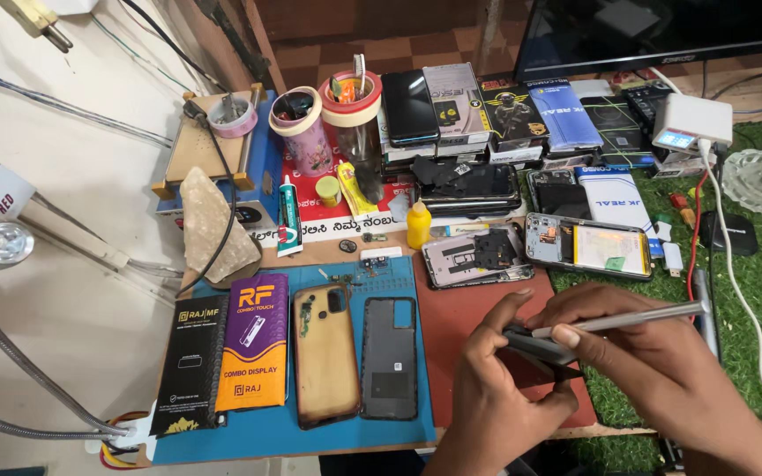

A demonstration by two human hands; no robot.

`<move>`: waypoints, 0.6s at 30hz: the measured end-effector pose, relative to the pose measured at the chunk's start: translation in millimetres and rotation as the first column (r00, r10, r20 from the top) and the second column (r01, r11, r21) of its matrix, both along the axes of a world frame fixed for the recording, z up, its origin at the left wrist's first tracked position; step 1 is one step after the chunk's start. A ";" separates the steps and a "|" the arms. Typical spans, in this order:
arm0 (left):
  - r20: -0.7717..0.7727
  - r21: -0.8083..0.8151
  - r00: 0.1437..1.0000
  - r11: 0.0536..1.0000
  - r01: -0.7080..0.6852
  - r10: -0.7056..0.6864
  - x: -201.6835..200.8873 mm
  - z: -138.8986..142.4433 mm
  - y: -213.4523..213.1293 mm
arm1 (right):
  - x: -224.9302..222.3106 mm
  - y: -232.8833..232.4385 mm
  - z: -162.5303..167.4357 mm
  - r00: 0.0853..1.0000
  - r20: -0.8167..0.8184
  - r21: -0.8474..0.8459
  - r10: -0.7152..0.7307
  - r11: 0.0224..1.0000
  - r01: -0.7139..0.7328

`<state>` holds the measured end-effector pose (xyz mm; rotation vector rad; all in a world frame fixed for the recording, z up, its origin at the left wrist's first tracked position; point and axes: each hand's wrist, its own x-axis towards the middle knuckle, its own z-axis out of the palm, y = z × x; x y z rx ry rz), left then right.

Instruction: The person works at a cluttered repair bench on a disassembled smartphone. They press a flex cable and adhesive strip onto the phone body, handle a small packaged part, then use a metal pry tool to work around the edge of a phone frame, prying along its sides for the rest of the clip.

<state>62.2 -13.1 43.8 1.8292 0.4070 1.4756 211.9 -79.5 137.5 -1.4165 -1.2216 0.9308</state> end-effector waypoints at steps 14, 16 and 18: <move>-0.023 -0.031 0.998 0.998 0.057 -0.057 -2.4 -2.3 1.9 | 6.0 10.5 8.5 0.999 0.044 -0.062 0.009 0.998 -0.006; -0.026 -0.025 0.998 0.998 0.057 -0.058 -2.2 -2.4 2.1 | 6.3 11.8 9.8 0.998 0.054 -0.084 -0.016 0.996 0.020; -0.025 -0.017 0.998 0.998 0.057 -0.057 -2.5 -2.5 2.5 | 6.1 13.0 10.8 0.999 0.043 -0.100 -0.023 0.995 0.027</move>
